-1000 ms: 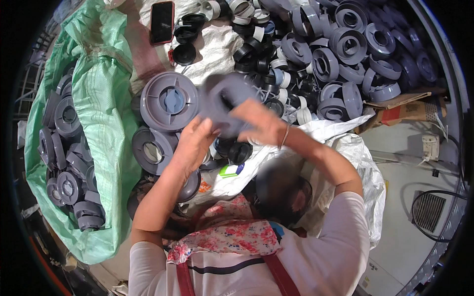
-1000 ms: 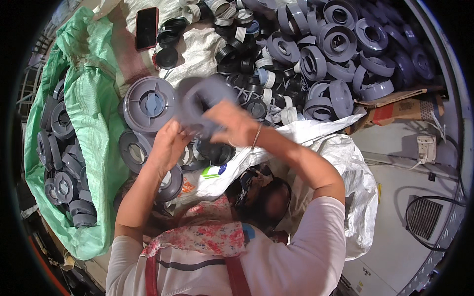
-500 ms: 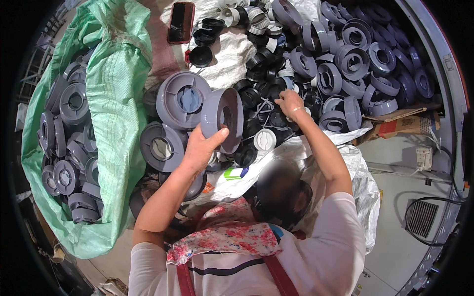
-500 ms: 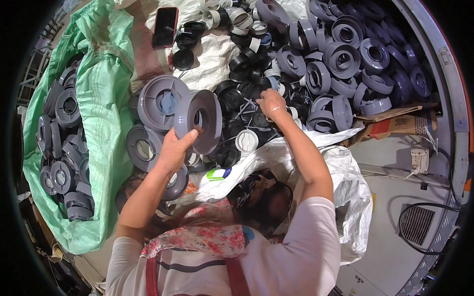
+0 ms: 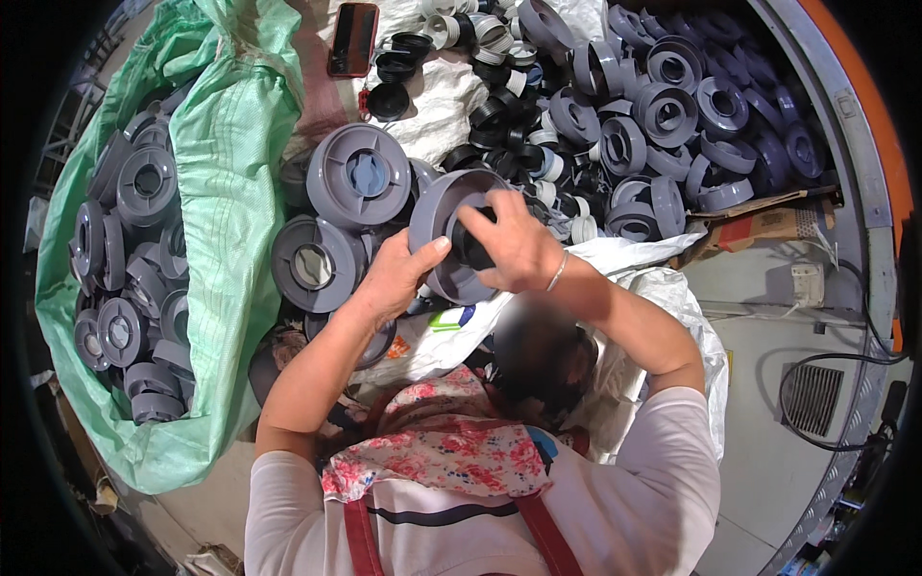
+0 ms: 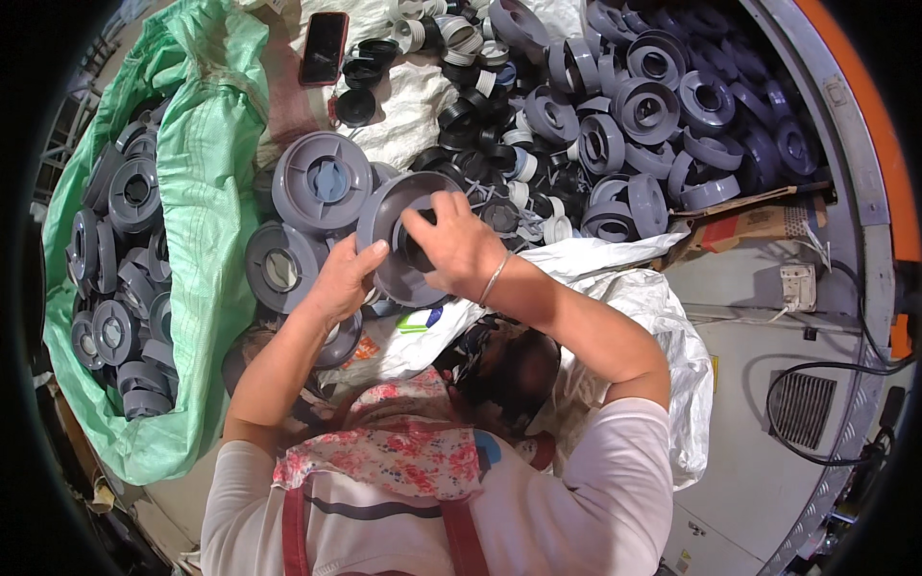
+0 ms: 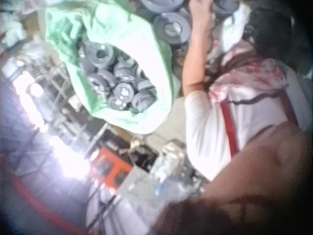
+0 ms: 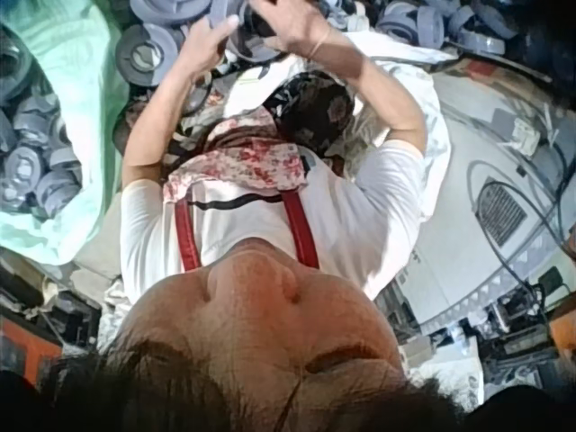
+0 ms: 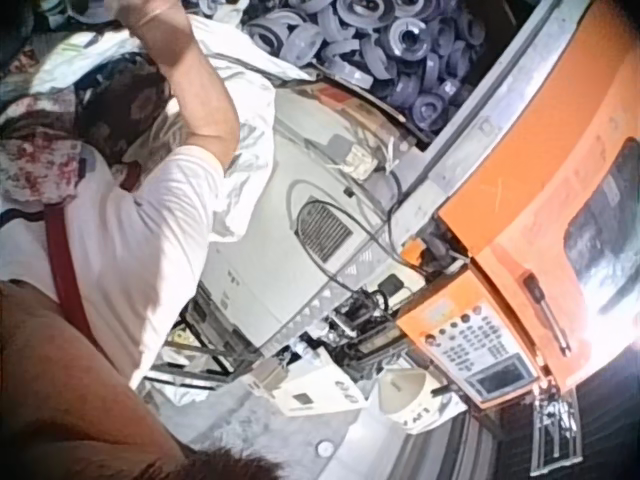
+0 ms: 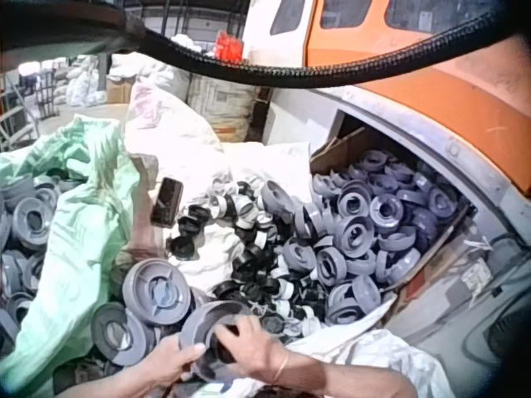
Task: The person assembles filter components by picking up gray circular housings and inserting black and white filter elements into them by hand.
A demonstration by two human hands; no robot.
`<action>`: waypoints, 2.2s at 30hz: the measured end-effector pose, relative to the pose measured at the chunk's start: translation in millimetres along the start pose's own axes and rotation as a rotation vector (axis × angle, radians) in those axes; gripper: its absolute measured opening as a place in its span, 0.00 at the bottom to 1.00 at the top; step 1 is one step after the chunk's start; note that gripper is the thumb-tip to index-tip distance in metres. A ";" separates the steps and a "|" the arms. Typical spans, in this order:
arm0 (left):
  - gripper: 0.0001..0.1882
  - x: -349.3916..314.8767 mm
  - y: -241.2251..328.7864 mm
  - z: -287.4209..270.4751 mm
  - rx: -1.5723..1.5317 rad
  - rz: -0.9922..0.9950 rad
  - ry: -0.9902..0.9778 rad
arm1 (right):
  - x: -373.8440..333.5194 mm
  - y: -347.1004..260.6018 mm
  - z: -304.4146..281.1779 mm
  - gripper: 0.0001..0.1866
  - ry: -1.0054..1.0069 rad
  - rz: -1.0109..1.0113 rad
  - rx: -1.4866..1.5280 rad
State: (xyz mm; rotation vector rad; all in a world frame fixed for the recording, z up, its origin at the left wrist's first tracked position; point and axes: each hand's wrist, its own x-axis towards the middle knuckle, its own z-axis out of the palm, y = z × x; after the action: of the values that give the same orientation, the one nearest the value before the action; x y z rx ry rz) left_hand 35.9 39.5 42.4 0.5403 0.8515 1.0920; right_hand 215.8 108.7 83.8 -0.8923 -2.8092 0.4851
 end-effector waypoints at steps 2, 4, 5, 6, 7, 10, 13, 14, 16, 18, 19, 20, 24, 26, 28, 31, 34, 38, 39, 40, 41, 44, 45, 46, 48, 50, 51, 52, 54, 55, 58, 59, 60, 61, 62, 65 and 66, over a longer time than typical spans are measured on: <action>0.25 -3.0 7.4 1.9 -0.029 -0.056 -0.025 | -2.5 6.2 2.6 0.35 0.057 -0.154 -0.039; 0.25 -4.4 11.3 1.9 -0.064 -0.095 -0.058 | -6.1 9.8 1.4 0.35 0.110 -0.243 -0.020; 0.24 -5.4 8.8 2.4 -0.068 -0.053 -0.039 | -6.0 9.9 3.8 0.36 0.162 -0.163 0.085; 0.24 -6.2 3.9 4.3 -0.071 -0.012 -0.021 | -5.9 11.3 9.6 0.36 0.215 -0.082 0.189; 0.23 -6.5 -1.1 6.7 -0.074 0.028 -0.003 | -5.8 13.1 16.9 0.37 0.267 0.001 0.293; 0.24 -2.8 -15.2 1.0 0.140 0.191 0.053 | 5.1 3.3 8.4 0.31 -0.075 0.664 1.028; 0.23 -0.5 -11.6 2.8 0.154 0.144 0.103 | -6.5 20.0 14.1 0.31 -0.250 0.644 1.003; 0.23 -2.9 -10.2 10.9 0.185 0.149 0.104 | -11.1 31.9 37.8 0.36 0.078 0.367 0.821; 0.34 -10.9 -0.8 19.4 0.529 0.232 0.061 | -9.1 28.5 36.1 0.39 -0.005 0.502 0.996; 0.45 -4.9 -1.2 18.4 0.688 0.500 0.041 | -8.2 42.4 23.5 0.37 -0.215 0.795 1.383; 0.47 2.3 9.3 13.1 1.063 0.611 0.112 | -10.8 63.0 29.2 0.37 -0.154 0.753 1.281; 0.48 13.5 24.4 10.1 1.339 0.776 0.153 | -13.9 88.2 30.2 0.32 0.199 0.482 0.552; 0.45 57.8 56.1 -12.1 1.964 0.721 0.271 | -68.3 240.6 0.5 0.30 0.578 0.907 -0.458; 0.35 75.5 60.0 -37.2 2.018 0.650 0.219 | -93.4 268.3 -15.8 0.35 0.458 1.412 -0.389; 0.31 109.9 55.7 -34.5 2.010 0.663 0.166 | -174.2 333.9 -0.3 0.42 0.083 1.490 -0.107; 0.29 130.1 56.9 -49.3 1.932 0.646 0.260 | -150.0 301.5 1.2 0.47 0.280 1.364 -0.076; 0.29 141.5 39.1 -40.1 1.823 0.721 0.168 | -126.9 248.3 -16.4 0.43 0.378 1.136 -0.128; 0.40 121.8 20.3 22.4 1.475 0.827 -0.105 | -86.9 154.3 -49.4 0.37 0.158 0.628 0.399; 0.42 114.3 21.3 39.2 1.499 0.876 -0.141 | -77.6 137.6 -46.2 0.37 0.042 0.376 0.356; 0.40 113.0 21.9 50.6 1.472 0.854 -0.279 | -75.2 133.3 -33.2 0.37 -0.013 0.134 0.195; 0.38 107.8 23.8 49.6 1.466 0.812 -0.385 | -55.7 107.8 -39.3 0.36 -0.162 0.141 0.512; 0.20 84.4 22.1 47.0 1.222 0.268 -0.164 | -37.1 123.5 -16.3 0.22 -0.053 0.352 0.989; 0.17 78.2 22.9 38.2 1.173 0.197 -0.019 | -27.7 143.8 4.6 0.19 0.132 0.503 1.190; 0.17 73.4 20.0 27.8 0.973 0.139 0.103 | -20.6 173.1 30.2 0.20 0.090 0.636 0.800; 0.16 64.8 13.0 1.6 0.596 0.049 0.263 | -2.5 173.6 63.1 0.22 -0.058 0.631 0.142; 0.14 55.4 9.3 -8.0 0.221 -0.007 0.275 | -0.8 186.1 103.7 0.15 -0.324 0.755 -0.073; 0.14 49.6 11.7 -13.3 0.118 -0.056 0.250 | 2.6 184.6 112.8 0.14 -0.363 0.773 -0.172; 0.15 45.1 12.6 -13.4 0.081 -0.022 0.225 | 2.8 190.0 114.9 0.13 -0.327 0.822 -0.128; 0.17 32.7 15.3 -3.1 0.090 0.027 0.255 | 5.1 179.3 99.7 0.13 -0.280 0.863 -0.086; 0.18 27.6 15.3 -1.6 0.094 0.051 0.273 | 6.2 173.4 89.9 0.12 -0.201 0.784 -0.107; 0.19 24.8 3.4 4.5 0.115 0.075 0.210 | -1.0 137.2 57.2 0.11 0.361 0.583 0.195; 0.18 25.8 0.1 7.9 0.068 0.062 0.175 | 0.5 118.7 41.9 0.12 0.395 0.570 0.396; 0.17 27.2 -2.4 10.9 0.023 0.058 0.114 | 1.7 100.7 29.8 0.13 0.423 0.555 0.596; 0.17 26.2 -5.4 14.6 -0.047 0.071 0.115 | 4.1 84.5 24.1 0.15 0.381 0.468 0.563; 0.17 27.0 -8.6 20.3 -0.119 0.080 0.105 | 3.5 71.8 19.4 0.19 0.324 0.402 0.510; 0.18 20.3 -9.5 28.6 -0.137 0.121 0.102 | -1.1 49.1 4.7 0.35 0.155 0.231 0.405; 0.18 19.0 -15.5 22.3 -0.067 0.142 0.104 | -1.5 39.3 -4.2 0.43 0.073 0.263 0.379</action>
State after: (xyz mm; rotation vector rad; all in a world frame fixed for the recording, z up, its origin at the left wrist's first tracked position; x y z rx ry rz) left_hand 66.3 51.6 37.4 0.4972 0.8736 1.2825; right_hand 239.0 139.2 74.0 -1.1633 -2.4220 0.9606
